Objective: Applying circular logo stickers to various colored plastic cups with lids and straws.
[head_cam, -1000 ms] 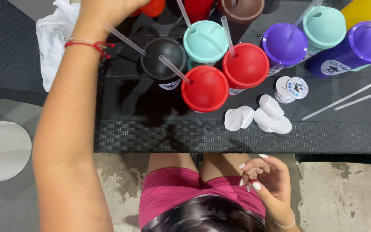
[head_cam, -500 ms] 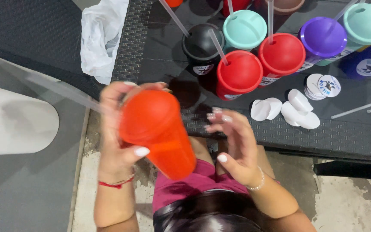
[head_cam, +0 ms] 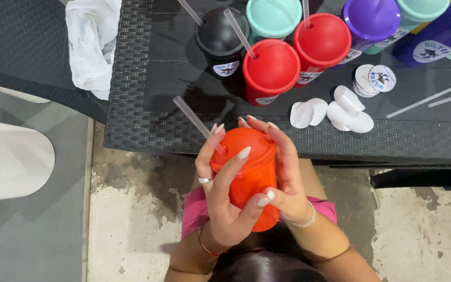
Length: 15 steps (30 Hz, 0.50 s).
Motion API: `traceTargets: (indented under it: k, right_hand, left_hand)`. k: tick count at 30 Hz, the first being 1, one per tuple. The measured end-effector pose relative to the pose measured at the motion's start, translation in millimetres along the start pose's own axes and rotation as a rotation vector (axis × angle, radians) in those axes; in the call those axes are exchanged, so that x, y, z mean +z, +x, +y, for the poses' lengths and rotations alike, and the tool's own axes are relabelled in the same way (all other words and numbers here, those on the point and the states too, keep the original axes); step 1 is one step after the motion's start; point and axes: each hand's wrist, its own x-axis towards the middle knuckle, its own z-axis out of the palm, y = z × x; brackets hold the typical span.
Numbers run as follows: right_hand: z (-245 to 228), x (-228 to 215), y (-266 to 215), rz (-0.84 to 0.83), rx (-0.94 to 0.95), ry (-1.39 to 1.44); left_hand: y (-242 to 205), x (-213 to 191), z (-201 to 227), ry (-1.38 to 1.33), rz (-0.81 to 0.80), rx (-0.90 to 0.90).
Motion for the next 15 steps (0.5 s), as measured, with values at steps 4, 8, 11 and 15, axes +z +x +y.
traceTargets:
  k: [4, 8, 11, 15]
  right_hand:
    - [0, -5, -8, 0.062, -0.041, -0.013]
    - [4, -10, -12, 0.086, -0.074, -0.056]
    - [4, -15, -15, 0.115, -0.106, -0.105]
    - [7, -14, -20, 0.092, -0.089, -0.133]
  left_hand:
    - [-7, 7, -9, -0.105, 0.061, 0.020]
    - [-10, 12, -15, -0.055, 0.097, 0.058]
    - [-9, 17, -18, -0.176, 0.084, 0.076]
    - [-1, 17, -25, -0.356, 0.132, 0.052]
